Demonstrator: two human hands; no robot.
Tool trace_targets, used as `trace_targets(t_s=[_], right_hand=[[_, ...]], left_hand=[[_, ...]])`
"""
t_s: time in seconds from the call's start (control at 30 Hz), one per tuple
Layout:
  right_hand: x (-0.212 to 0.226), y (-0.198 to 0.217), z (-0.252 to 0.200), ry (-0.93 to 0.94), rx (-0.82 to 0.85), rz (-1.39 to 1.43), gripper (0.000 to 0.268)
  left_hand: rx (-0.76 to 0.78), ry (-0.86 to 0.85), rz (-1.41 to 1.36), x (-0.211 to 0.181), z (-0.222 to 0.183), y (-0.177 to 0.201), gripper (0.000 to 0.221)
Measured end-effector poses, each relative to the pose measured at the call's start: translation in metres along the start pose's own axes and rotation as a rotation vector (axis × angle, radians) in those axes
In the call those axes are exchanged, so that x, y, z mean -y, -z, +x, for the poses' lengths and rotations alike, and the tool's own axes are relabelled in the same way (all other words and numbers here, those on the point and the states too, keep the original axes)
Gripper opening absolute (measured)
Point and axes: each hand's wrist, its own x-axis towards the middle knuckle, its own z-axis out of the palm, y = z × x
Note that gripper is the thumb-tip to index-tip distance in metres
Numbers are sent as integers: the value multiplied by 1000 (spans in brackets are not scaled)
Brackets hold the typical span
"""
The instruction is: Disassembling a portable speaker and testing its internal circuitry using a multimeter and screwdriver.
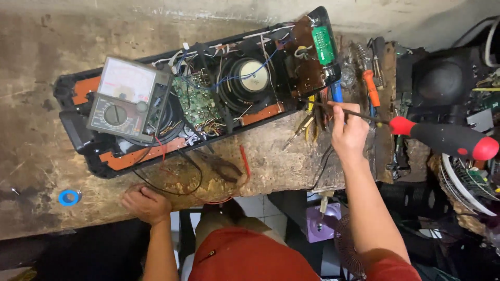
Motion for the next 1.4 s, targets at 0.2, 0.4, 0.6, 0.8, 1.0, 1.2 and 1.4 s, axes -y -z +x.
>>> trace_targets(t_s=[0.2, 0.4, 0.6, 0.8, 1.0, 1.2, 1.4], right_hand=[[7, -3, 4, 51, -5, -15, 9], [4, -5, 4, 65, -24, -14, 8], [5, -3, 2, 49, -23, 4, 8], [2, -4, 2, 59, -39, 16, 9], [-1, -7, 0, 60, -85, 33, 9], [-3, -14, -2, 68, -177, 15, 7], [-27, -21, -4, 15, -241, 67, 21]], left_hand=[[21, 12, 25, 16, -15, -7, 28], [25, 28, 15, 14, -16, -6, 28], [16, 16, 13, 9, -9, -4, 26], [4, -11, 18, 7, -7, -3, 27], [-3, -12, -18, 5, -1, -1, 29], [-14, -4, 21, 7, -6, -3, 28], [-59, 96, -91, 11, -12, -7, 26]])
